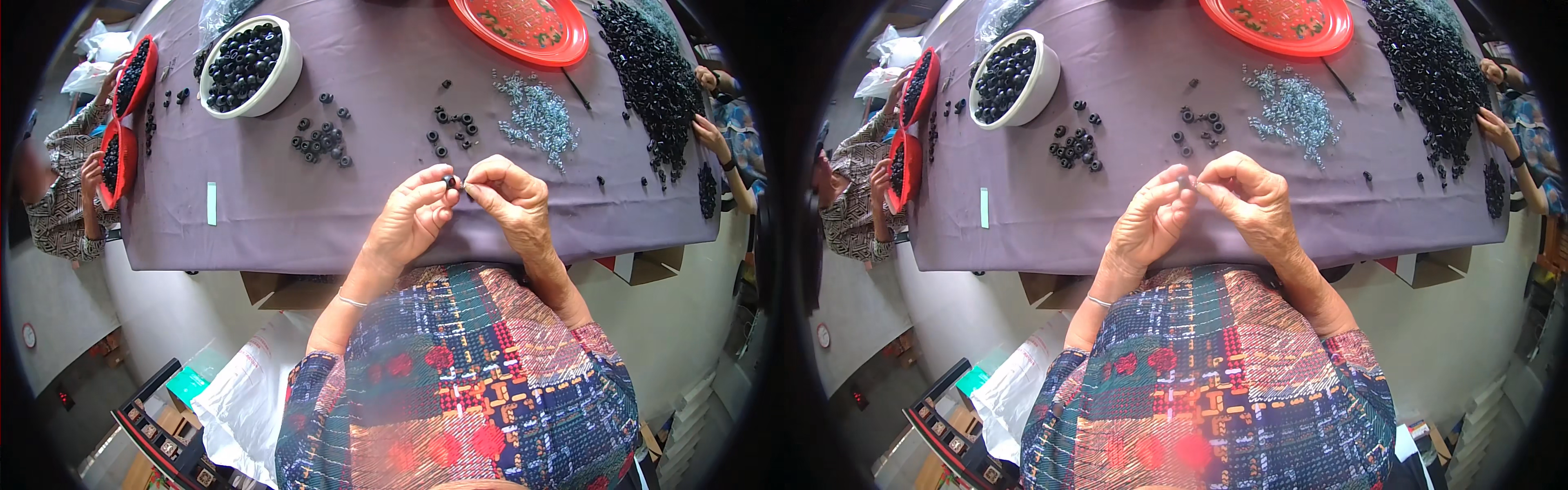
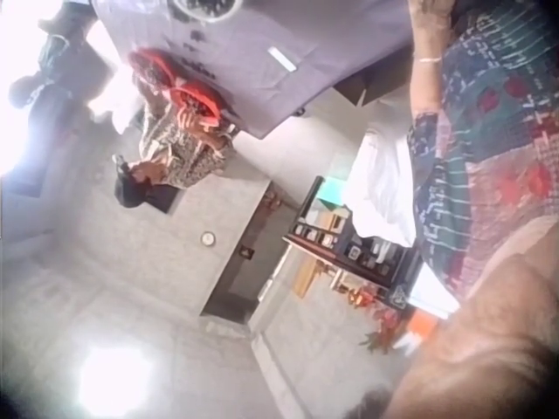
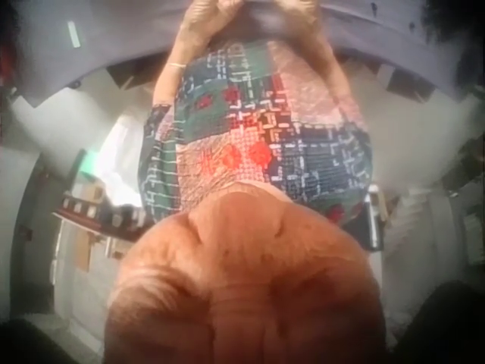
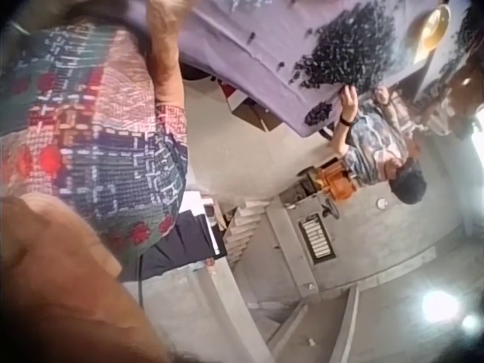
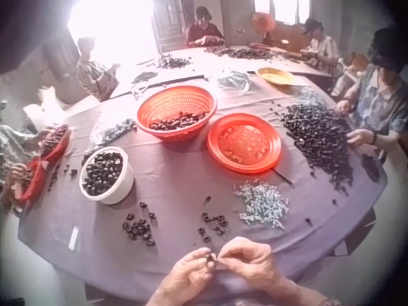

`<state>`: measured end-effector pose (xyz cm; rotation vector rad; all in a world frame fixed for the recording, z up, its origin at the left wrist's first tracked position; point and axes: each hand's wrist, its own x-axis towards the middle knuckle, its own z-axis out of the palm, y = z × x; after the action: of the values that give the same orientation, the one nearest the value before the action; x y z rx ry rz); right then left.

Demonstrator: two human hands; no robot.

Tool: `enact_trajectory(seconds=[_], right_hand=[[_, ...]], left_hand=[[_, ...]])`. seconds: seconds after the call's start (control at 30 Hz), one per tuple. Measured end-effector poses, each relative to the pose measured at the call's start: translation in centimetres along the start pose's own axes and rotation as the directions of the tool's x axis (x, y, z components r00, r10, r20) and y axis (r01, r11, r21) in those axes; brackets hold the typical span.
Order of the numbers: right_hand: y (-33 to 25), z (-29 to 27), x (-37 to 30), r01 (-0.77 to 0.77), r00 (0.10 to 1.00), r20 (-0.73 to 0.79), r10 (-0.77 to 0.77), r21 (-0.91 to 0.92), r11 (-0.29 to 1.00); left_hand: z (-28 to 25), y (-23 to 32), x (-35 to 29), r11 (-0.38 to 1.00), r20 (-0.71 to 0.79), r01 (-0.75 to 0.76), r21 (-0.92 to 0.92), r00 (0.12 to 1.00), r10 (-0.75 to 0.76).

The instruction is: The person assembles components by repeatedly picking up rubber grommets and plastic pins from the table and pressing the pins into the grommets by hand.

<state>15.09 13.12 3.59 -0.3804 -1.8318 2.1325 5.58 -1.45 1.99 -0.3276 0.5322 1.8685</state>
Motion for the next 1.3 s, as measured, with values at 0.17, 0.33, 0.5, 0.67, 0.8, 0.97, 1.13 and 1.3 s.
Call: enact_trajectory(seconds=[0.17, 0.33, 0.5, 0.67, 0.8, 0.97, 1.13, 1.3], right_hand=[[0.2, 0.0, 0.0, 0.063, 0.998, 0.022, -0.062, -0.074, 0.995], [0.3, 0.2, 0.2, 0.068, 0.996, 0.061, -0.062, -0.107, 0.992], [0.6, 0.3, 0.2, 0.028, 0.999, 0.046, -0.027, -0.037, 0.999], [-0.5, -1.0, -0.1, -0.389, 0.903, 0.285, 0.321, 0.227, 0.893], [-0.9, -1.2, -0.8, -0.437, 0.863, 0.348, 0.365, 0.153, 0.886], [-1.4, -2.7, 0.4, -0.113, 0.994, -0.025, 0.110, -0.203, 0.973], [0.1, -2.5, 2.3, 0.124, 0.980, -0.039, -0.194, -0.645, 0.754], [1.9, -0.4, 3.7, 0.110, 0.939, 0.007, -0.343, -0.953, 0.281]], left_hand=[[-0.3, -0.1, 0.0, 1.000, 0.024, -0.014, 0.013, 1.000, 0.014], [-0.5, -0.2, -0.2, 0.996, 0.047, -0.046, 0.080, 0.998, 0.042], [-0.8, -0.1, -0.6, 0.978, 0.055, -0.060, 0.202, 0.997, 0.050], [-0.7, -0.1, -1.4, 0.940, 0.153, -0.027, 0.341, 0.988, -0.027], [-0.9, -0.4, -2.1, 0.942, 0.117, 0.069, 0.329, 0.987, -0.113], [-2.3, -0.2, -2.0, 0.986, 0.136, 0.048, 0.162, 0.988, -0.071], [-2.9, 0.4, -2.1, 0.999, 0.148, 0.010, 0.054, 0.989, -0.018], [-2.6, 0.7, -2.1, 0.999, 0.143, -0.019, 0.031, 0.990, 0.015]])
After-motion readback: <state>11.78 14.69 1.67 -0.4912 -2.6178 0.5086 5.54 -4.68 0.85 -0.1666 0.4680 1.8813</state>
